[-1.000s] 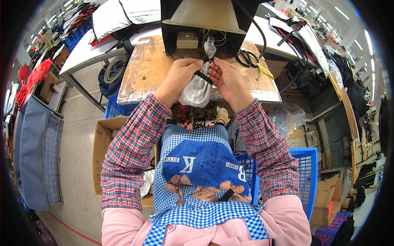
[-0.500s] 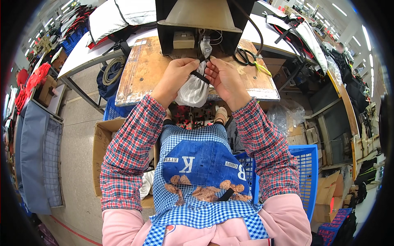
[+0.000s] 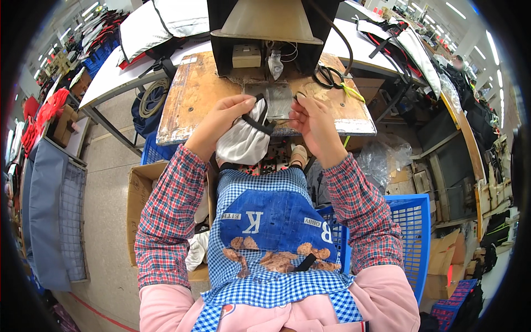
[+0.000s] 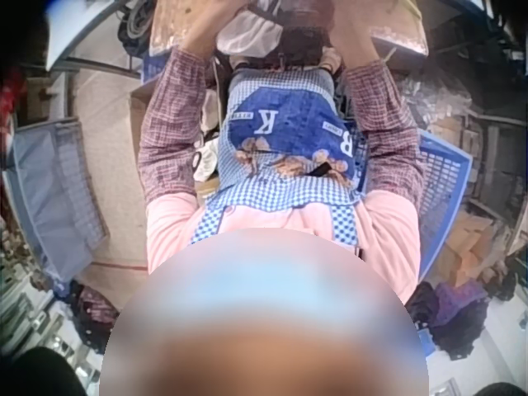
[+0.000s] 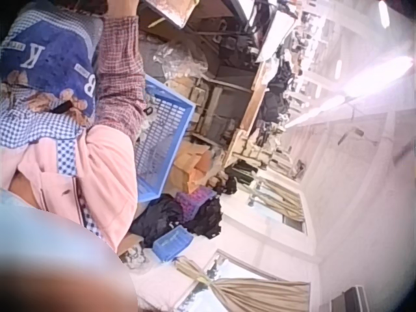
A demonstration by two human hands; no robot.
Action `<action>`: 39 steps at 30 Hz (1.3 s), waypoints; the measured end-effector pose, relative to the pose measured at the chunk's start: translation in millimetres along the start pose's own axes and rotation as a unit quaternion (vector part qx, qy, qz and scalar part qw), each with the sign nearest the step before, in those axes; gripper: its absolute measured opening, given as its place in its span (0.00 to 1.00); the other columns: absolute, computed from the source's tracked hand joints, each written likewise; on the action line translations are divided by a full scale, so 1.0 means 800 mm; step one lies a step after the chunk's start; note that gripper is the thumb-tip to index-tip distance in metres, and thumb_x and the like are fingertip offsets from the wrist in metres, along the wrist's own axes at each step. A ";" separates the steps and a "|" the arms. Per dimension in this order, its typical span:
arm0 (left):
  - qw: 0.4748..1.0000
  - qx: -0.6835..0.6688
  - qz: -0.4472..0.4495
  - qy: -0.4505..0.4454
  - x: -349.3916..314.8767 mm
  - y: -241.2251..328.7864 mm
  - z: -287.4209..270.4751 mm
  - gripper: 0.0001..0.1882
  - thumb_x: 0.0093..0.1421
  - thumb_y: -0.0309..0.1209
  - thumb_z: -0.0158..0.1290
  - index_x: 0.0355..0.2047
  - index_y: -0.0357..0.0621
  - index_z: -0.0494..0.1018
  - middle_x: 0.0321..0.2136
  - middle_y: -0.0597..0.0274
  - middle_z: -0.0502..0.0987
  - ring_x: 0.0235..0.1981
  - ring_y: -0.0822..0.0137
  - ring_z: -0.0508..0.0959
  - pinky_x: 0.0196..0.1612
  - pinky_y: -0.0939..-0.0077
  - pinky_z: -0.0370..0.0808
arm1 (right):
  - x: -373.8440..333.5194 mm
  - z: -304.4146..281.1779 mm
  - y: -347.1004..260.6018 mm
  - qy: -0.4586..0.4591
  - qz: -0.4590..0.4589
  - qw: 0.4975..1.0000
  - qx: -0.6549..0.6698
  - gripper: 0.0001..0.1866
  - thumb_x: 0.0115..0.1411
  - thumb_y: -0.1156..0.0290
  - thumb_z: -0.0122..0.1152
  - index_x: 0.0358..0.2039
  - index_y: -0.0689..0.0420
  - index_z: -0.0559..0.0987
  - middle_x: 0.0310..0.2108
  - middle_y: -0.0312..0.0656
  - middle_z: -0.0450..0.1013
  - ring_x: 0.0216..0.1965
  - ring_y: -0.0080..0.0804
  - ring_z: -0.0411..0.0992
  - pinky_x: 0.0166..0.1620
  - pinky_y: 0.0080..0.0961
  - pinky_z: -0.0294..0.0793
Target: Assembling white fabric components using a bench-top machine in an industrial workshop.
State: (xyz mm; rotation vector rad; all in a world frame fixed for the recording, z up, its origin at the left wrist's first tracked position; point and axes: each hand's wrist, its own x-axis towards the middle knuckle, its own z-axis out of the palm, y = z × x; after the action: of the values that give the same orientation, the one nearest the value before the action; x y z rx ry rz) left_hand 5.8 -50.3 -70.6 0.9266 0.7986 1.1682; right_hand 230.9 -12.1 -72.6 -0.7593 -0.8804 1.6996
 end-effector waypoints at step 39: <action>0.987 0.157 -0.008 0.023 0.044 0.037 0.013 0.12 0.62 0.31 0.52 0.42 0.35 0.74 0.33 0.65 0.78 0.32 0.76 0.77 0.35 0.83 0.75 | 0.022 0.022 0.001 -0.083 -0.046 0.976 -0.195 0.11 0.64 0.67 0.54 0.41 0.60 0.77 0.33 0.36 0.76 0.33 0.20 0.73 0.36 0.17 0.73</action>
State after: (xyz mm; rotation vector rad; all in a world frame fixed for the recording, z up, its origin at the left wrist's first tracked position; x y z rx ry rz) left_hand 10.7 -13.9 -40.7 1.1517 1.0466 1.0705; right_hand 211.2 1.3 -65.5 -0.8263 -1.3709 1.5408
